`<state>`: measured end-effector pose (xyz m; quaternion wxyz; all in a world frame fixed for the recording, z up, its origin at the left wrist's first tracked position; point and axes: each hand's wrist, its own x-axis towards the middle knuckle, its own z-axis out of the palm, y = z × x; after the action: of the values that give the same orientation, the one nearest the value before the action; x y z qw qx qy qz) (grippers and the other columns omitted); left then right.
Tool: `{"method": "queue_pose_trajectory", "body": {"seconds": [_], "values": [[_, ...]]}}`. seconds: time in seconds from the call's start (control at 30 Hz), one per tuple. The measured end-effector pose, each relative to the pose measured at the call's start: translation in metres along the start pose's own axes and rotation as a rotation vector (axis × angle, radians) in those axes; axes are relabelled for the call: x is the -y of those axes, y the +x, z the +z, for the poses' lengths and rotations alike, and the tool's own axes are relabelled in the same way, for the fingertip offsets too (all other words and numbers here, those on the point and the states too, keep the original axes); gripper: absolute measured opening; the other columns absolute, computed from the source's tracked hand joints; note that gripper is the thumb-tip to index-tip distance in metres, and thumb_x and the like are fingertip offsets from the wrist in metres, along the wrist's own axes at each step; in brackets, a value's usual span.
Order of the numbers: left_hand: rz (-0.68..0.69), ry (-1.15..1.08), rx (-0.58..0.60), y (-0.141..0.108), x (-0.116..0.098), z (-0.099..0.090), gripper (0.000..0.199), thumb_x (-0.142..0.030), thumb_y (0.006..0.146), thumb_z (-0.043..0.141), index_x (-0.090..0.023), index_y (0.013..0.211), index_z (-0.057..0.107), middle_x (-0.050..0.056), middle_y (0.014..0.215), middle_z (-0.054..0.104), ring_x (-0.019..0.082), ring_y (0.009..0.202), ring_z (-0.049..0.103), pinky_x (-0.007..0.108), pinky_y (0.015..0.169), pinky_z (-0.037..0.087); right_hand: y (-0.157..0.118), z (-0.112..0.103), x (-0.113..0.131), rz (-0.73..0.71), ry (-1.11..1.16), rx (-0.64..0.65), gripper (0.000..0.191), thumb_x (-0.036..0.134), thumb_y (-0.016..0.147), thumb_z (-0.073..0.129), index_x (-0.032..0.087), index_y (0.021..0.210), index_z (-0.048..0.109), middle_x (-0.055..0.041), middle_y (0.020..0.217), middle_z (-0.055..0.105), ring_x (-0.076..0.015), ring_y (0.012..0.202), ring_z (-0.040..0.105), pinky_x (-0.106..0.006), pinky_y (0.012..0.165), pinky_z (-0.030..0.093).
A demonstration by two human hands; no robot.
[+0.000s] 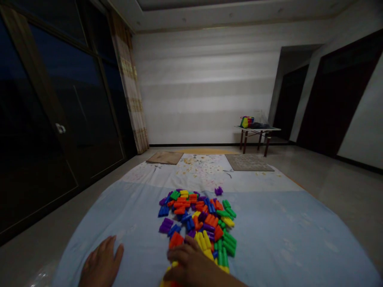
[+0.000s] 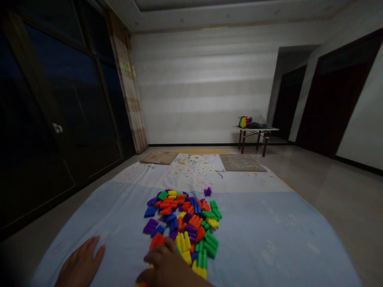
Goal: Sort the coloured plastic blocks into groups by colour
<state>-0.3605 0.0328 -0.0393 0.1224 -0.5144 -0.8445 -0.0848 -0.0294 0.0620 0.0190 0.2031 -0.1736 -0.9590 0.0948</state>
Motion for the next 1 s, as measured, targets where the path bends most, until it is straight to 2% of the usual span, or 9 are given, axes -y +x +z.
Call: {"method": "queue_pose_trajectory", "body": {"seconds": [0.07,0.17,0.23,0.3,0.4,0.5,0.63,0.8,1.0], "values": [[-0.007,-0.012,0.037,0.006,0.001,-0.005,0.061,-0.044,0.075,0.033,-0.009,0.121,0.053,0.013,0.128,0.053,0.026,0.120,0.046,0.041,0.104,0.028,-0.021,-0.022,-0.014,0.077,0.056,-0.215,0.032,0.045,0.082,0.055,0.033,0.111,0.059,-0.0021,0.119,0.059,-0.0212,0.114,0.050,-0.047,0.105,0.028],[-0.012,-0.074,0.043,0.029,-0.014,-0.016,0.058,-0.045,0.074,0.035,-0.010,0.114,0.059,0.014,0.121,0.059,0.029,0.115,0.050,0.046,0.102,0.031,-0.051,-0.041,-0.043,0.359,0.076,-0.500,0.028,0.036,0.088,0.046,0.028,0.109,0.062,-0.0068,0.119,0.059,-0.0217,0.115,0.050,-0.041,0.099,0.039],[0.022,-0.190,-0.008,0.051,-0.039,-0.024,0.059,-0.045,0.076,0.033,-0.008,0.114,0.058,0.015,0.119,0.060,0.027,0.113,0.052,0.043,0.102,0.033,-0.070,-0.042,-0.070,0.514,0.099,-0.660,0.029,0.037,0.089,0.042,0.026,0.102,0.065,-0.0087,0.113,0.062,-0.0221,0.110,0.054,-0.040,0.094,0.045],[0.121,-0.373,-0.014,0.073,-0.074,-0.028,0.059,-0.044,0.079,0.029,-0.007,0.116,0.056,0.015,0.119,0.060,0.023,0.113,0.053,0.036,0.101,0.036,-0.086,-0.038,-0.097,0.609,0.101,-0.787,0.031,0.042,0.087,0.043,0.024,0.098,0.067,-0.0095,0.108,0.064,-0.0234,0.105,0.057,-0.042,0.090,0.048],[0.196,-0.561,-0.020,0.098,-0.129,-0.023,0.061,-0.045,0.081,0.027,-0.006,0.121,0.052,0.014,0.123,0.057,0.021,0.117,0.051,0.034,0.102,0.036,-0.105,-0.027,-0.128,0.774,0.144,-0.913,0.038,0.049,0.084,0.045,0.022,0.096,0.067,-0.0097,0.104,0.065,-0.0238,0.102,0.059,-0.042,0.090,0.048],[0.199,-0.657,0.020,0.112,-0.166,-0.009,0.060,-0.043,0.082,0.028,-0.006,0.123,0.050,0.015,0.128,0.053,0.022,0.121,0.047,0.037,0.104,0.034,-0.111,-0.019,-0.139,0.904,0.220,-0.959,0.044,0.054,0.083,0.043,0.021,0.095,0.068,-0.0096,0.102,0.067,-0.0234,0.098,0.060,-0.039,0.088,0.049],[0.171,-0.703,0.101,0.122,-0.191,0.005,0.062,-0.043,0.083,0.025,-0.002,0.123,0.048,0.018,0.130,0.051,0.022,0.123,0.045,0.036,0.105,0.032,-0.107,-0.016,-0.136,0.896,0.275,-0.934,0.043,0.054,0.082,0.044,0.020,0.095,0.068,-0.0094,0.102,0.066,-0.0225,0.098,0.060,-0.037,0.089,0.048],[0.152,-0.722,0.139,0.128,-0.205,0.012,0.057,-0.044,0.086,0.023,-0.008,0.122,0.049,0.014,0.131,0.050,0.019,0.123,0.044,0.032,0.104,0.033,-0.104,-0.018,-0.134,0.908,0.292,-0.900,0.041,0.052,0.083,0.044,0.020,0.096,0.067,-0.0096,0.102,0.066,-0.0224,0.099,0.059,-0.037,0.090,0.047],[0.169,-0.720,0.162,0.126,-0.209,0.012,0.052,-0.040,0.087,0.022,-0.014,0.117,0.055,0.011,0.126,0.056,0.018,0.118,0.050,0.034,0.101,0.036,-0.103,-0.018,-0.134,0.891,0.270,-0.880,0.038,0.051,0.083,0.044,0.022,0.095,0.067,-0.0087,0.099,0.066,-0.0225,0.096,0.060,-0.037,0.086,0.049]]}}
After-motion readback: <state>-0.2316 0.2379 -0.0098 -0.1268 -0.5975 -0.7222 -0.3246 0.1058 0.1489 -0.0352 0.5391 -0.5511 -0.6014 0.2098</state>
